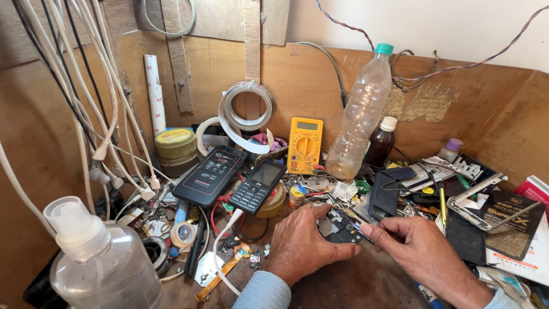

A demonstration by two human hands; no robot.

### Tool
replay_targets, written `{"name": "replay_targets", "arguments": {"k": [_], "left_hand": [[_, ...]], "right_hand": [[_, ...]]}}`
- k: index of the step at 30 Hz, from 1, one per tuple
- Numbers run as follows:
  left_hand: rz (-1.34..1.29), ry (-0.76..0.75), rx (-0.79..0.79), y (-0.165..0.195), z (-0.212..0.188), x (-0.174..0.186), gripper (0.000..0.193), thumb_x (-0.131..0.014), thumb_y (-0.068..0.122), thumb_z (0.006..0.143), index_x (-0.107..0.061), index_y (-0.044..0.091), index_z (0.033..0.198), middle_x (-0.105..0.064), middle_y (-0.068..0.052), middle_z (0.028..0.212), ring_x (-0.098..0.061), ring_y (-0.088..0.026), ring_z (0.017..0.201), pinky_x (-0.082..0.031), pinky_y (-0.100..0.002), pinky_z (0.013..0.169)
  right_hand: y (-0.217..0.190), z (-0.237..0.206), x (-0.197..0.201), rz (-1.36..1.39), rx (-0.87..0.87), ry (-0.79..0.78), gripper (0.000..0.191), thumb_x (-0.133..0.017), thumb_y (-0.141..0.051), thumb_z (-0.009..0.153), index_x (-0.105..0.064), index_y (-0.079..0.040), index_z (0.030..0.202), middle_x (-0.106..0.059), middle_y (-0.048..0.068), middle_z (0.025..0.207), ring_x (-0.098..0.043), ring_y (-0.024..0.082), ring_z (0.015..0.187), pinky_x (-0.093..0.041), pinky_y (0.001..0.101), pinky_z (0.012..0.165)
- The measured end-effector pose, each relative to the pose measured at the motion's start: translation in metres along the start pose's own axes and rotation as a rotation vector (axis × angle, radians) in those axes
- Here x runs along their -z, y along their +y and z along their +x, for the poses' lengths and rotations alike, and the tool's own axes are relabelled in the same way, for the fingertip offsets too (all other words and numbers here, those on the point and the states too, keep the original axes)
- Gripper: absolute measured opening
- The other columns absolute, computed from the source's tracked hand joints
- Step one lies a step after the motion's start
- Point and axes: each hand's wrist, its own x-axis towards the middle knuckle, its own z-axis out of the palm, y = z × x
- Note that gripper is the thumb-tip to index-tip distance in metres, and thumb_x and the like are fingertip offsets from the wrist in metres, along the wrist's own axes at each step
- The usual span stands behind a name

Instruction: The person uses a screwdriver to remove screws from a disassembled mobile phone chassis on a cluttered workbench. They repeatedly loosen and remove screws, reposition the chassis, and continue unscrewing components throughout the clip.

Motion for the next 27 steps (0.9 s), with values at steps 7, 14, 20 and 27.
{"name": "replay_targets", "arguments": {"k": [7, 14, 20, 27], "left_hand": [[0.037, -0.074, 0.008, 0.002, 0.000, 0.005, 0.096, -0.084, 0.059, 0.053, -0.068, 0.004, 0.131, -0.072, -0.019, 0.119, -0.069, -0.030, 0.114, -0.052, -0.042, 0.099], [0.047, -0.052, -0.083, 0.003, -0.004, 0.006, 0.090, -0.084, 0.060, 0.055, -0.071, 0.008, 0.127, -0.072, -0.017, 0.111, -0.069, -0.032, 0.109, -0.052, -0.045, 0.095], [0.072, -0.080, -0.075, 0.002, -0.002, 0.005, 0.090, -0.085, 0.060, 0.054, -0.071, 0.010, 0.128, -0.072, -0.017, 0.107, -0.069, -0.033, 0.107, -0.052, -0.045, 0.094], [0.073, -0.061, -0.101, -0.002, -0.001, 0.003, 0.090, -0.085, 0.062, 0.054, -0.072, 0.009, 0.126, -0.072, -0.017, 0.109, -0.069, -0.033, 0.108, -0.052, -0.046, 0.093]], "right_hand": [[-0.013, 0.001, 0.014, -0.122, 0.103, -0.040, 0.048, -0.074, -0.051, 0.086, -0.080, -0.004, 0.077, -0.049, 0.008, 0.046, -0.041, 0.015, 0.046, -0.037, 0.0389, 0.047], [-0.016, 0.000, 0.024, -0.265, 0.106, -0.099, 0.041, -0.073, -0.052, 0.086, -0.084, -0.012, 0.089, -0.056, 0.007, 0.051, -0.047, 0.015, 0.048, -0.041, 0.0370, 0.050], [-0.016, 0.002, 0.025, -0.258, 0.111, -0.108, 0.045, -0.075, -0.054, 0.085, -0.082, -0.009, 0.085, -0.053, 0.012, 0.051, -0.046, 0.018, 0.048, -0.041, 0.0397, 0.050], [-0.002, 0.011, 0.022, -0.185, 0.186, -0.120, 0.042, -0.076, -0.050, 0.084, -0.081, -0.009, 0.084, -0.051, 0.006, 0.048, -0.044, 0.013, 0.048, -0.039, 0.0371, 0.047]]}}
